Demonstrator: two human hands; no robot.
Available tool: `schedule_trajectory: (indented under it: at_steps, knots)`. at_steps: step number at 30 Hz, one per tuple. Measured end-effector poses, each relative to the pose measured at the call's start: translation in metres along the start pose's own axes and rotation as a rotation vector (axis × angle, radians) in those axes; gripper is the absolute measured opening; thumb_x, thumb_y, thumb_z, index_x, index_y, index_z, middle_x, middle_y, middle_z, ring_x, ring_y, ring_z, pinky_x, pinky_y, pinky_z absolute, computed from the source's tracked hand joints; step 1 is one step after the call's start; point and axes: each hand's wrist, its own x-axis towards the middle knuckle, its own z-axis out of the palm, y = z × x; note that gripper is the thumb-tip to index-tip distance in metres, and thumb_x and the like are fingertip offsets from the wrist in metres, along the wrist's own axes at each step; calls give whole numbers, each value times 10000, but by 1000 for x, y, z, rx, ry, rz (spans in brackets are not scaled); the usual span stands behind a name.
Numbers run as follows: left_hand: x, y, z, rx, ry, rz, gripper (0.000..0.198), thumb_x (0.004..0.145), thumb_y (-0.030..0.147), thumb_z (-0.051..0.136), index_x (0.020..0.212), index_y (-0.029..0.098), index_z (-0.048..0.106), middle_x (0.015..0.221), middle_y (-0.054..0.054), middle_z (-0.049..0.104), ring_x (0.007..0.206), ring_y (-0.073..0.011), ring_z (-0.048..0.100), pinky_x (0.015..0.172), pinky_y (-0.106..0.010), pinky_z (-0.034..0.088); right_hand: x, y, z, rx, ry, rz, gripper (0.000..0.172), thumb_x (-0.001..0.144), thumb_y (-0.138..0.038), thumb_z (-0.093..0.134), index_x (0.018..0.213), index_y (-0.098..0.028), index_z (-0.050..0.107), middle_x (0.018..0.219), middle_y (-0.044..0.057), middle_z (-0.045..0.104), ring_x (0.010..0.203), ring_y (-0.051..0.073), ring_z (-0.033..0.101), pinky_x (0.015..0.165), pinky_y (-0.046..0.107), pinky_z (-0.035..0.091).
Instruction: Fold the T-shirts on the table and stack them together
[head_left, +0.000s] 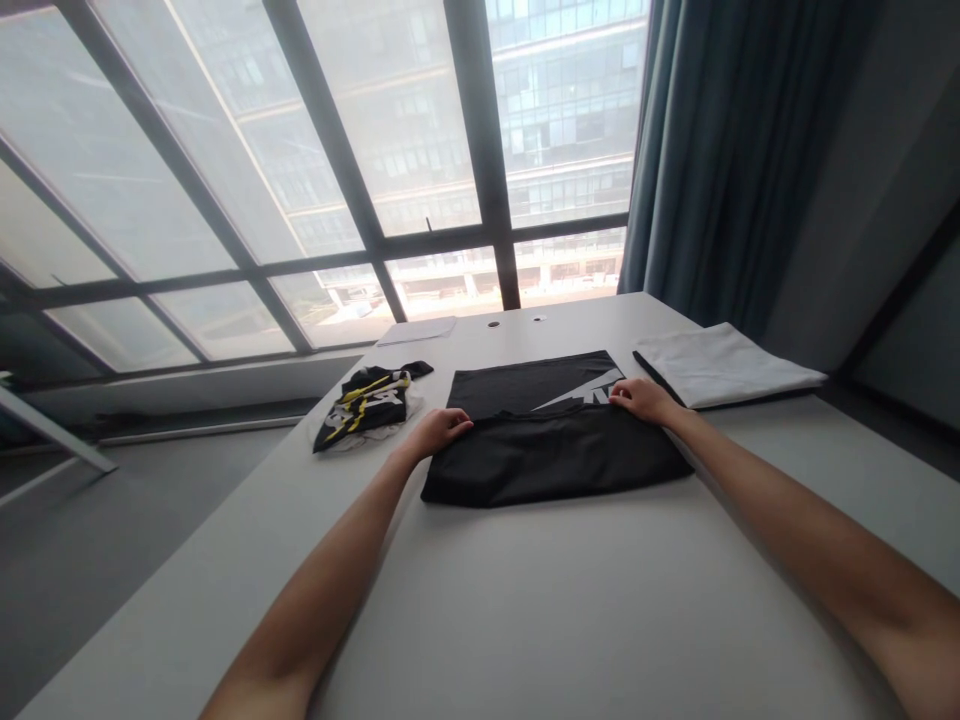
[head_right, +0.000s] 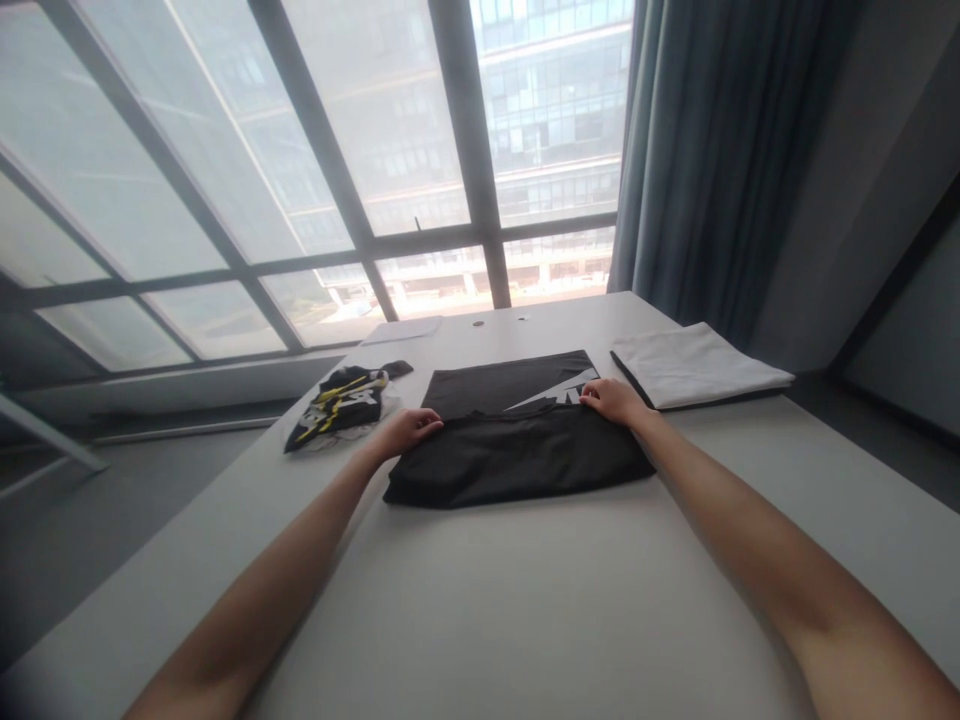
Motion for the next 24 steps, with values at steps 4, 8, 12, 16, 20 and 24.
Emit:
schedule_trajectory:
  at_steps: [4,8,12,16,20,24]
  knots:
    - [-22,9,-15,15,183,-45,398,907,491,544,1113,192,706,927,-64,713,747,-191,645,738,-302,500,-29,-12,-15,0,184,102,232,920,-346,555,979,-209,733,921,82,751,814,224,675,681,297,439]
    - [-71,24,-26,-119,237,-223,435,908,517,509,1075,154,681,827,-61,704,678,-187,638,654,-291,504,-84,-12,-29,124,252,172,238,887,-351,546,947,-200,719,845,76,745,742,224,672,667,311,465]
    - [-125,47,-26,-319,131,-299,521,898,587,538,1154,146,647,792,-42,707,616,-166,618,580,-269,496,-137,-13,-31,312,195,230,306,842,-396,557,998,-178,706,721,50,718,638,213,650,604,310,475]
    - [-153,66,-22,-446,115,-331,592,875,607,595,1259,158,602,811,-31,702,628,-157,612,570,-255,482,-161,-23,-30,463,126,220,394,855,-462,558,1074,-157,678,640,15,671,578,198,608,553,299,453]
    - [-157,74,-17,-484,111,-393,646,811,627,666,1248,156,603,794,-29,704,631,-163,607,569,-255,461,-165,-32,-27,534,136,225,440,846,-474,593,1134,-144,640,644,-4,654,580,182,591,549,284,436]
    - [-158,76,-13,-495,142,-393,630,785,601,710,1235,169,615,814,-36,721,674,-177,631,566,-247,437,-165,-34,-22,544,122,250,453,826,-470,614,1136,-140,627,647,-6,652,594,181,582,566,284,427]
